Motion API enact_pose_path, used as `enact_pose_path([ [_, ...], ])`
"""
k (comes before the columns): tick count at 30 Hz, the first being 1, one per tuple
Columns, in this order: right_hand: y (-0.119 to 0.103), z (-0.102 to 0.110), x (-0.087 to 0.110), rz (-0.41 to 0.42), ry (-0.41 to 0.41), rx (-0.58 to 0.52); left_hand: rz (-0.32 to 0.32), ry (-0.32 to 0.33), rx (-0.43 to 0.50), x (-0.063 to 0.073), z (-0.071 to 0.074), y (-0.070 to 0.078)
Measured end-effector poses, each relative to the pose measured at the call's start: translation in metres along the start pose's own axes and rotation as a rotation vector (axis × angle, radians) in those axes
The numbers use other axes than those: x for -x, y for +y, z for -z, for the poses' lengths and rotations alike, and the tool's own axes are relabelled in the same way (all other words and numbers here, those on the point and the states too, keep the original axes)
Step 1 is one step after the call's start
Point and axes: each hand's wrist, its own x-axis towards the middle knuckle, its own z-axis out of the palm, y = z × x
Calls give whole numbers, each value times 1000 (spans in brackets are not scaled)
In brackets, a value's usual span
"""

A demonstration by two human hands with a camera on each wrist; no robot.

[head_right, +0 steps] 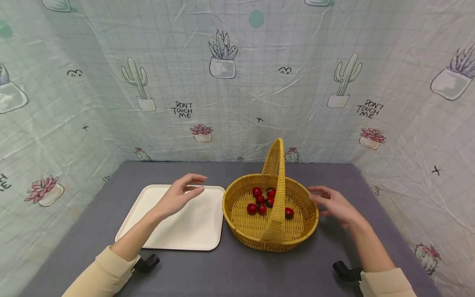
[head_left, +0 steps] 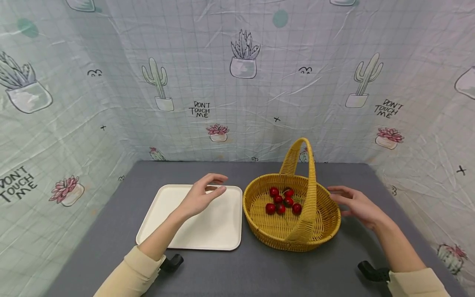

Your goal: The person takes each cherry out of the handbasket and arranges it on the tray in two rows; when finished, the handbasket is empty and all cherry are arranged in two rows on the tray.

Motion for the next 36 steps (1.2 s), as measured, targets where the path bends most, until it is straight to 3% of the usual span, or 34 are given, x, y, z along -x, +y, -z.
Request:
enact_pose_path([
  [8,4,2,-1,1,-15,-8,-8,-77,134,-15,-31,7],
  [17,8,3,-3,17,-17,-11,-60,-171,171,-25,-58,13],
  [22,8,4,-2,32,-6,-14,-99,-226,125,-35,-73,19],
  [27,7,3,-3,35,2,-5,-142,-238,79,-45,-89,22],
  [32,8,3,-4,31,10,6,-126,-247,23,-55,-102,24],
  [36,9,3,-5,30,9,6,-89,-248,-86,-61,-110,28],
])
